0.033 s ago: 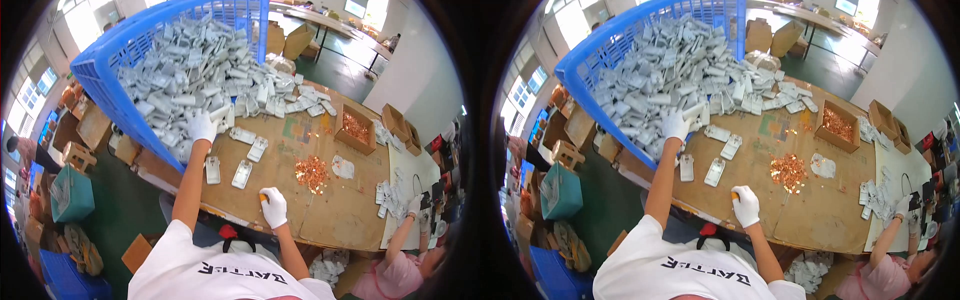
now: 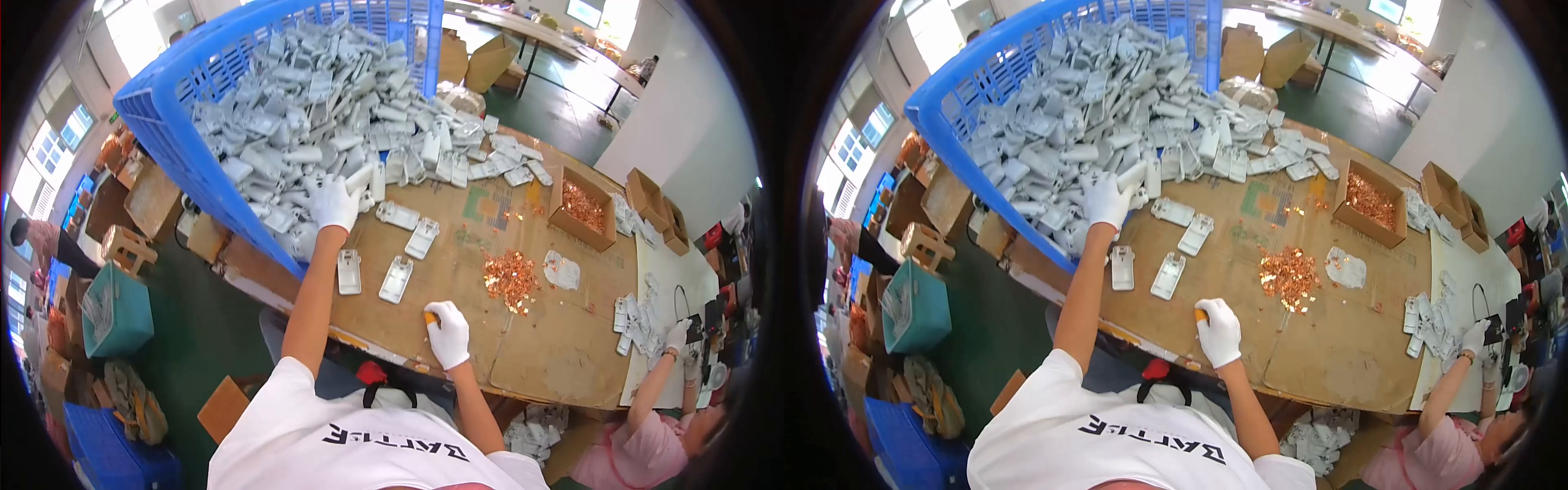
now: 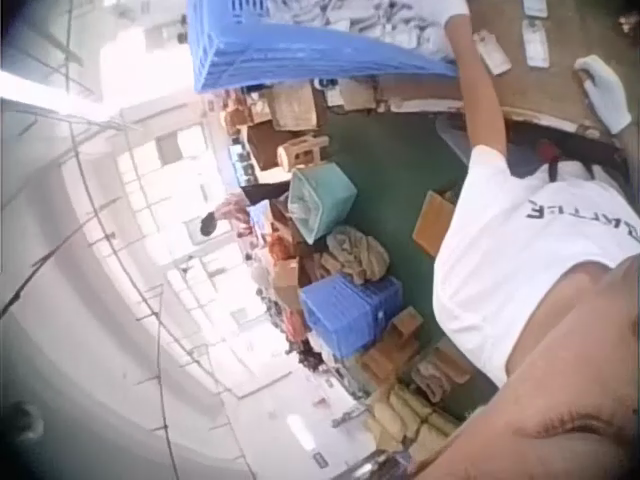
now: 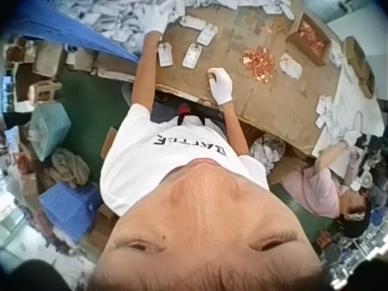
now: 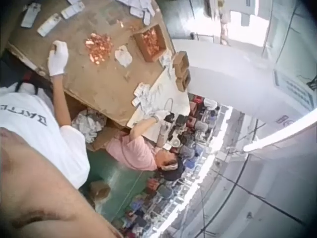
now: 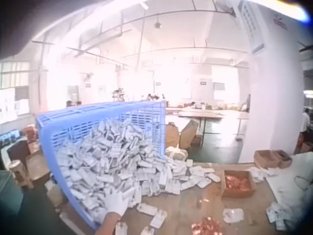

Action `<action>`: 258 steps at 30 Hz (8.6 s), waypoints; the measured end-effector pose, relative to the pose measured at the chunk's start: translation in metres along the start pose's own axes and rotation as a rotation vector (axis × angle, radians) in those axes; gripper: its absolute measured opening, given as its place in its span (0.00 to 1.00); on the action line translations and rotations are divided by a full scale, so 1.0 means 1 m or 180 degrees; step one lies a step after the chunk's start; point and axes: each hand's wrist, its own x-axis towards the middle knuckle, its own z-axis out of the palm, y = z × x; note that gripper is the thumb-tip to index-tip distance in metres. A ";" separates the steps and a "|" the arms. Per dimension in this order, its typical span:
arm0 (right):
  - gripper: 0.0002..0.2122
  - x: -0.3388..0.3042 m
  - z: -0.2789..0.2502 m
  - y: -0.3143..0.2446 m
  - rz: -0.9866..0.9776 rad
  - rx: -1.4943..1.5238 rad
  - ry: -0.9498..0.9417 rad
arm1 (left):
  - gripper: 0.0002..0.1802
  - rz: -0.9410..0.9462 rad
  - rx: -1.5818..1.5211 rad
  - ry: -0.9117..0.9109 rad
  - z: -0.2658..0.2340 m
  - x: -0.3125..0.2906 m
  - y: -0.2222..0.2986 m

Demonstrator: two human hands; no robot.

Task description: The person assembles small metal components into white plastic electronic housings by hand at a factory workbench.

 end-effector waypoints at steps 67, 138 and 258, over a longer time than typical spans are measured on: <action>0.15 0.003 -0.030 -0.101 0.0037 -0.0541 -0.0273 | 0.23 0.0436 -0.2891 -0.1507 -0.113 -0.239 0.041; 0.08 0.009 -0.160 0.116 0.0306 -0.2232 0.0373 | 0.05 0.3064 -0.2216 -0.1233 -0.012 -0.196 0.088; 0.21 -0.052 -0.044 -0.053 -0.0484 -0.0734 0.0242 | 0.26 0.0269 -0.3005 -0.2120 -0.144 -0.238 0.080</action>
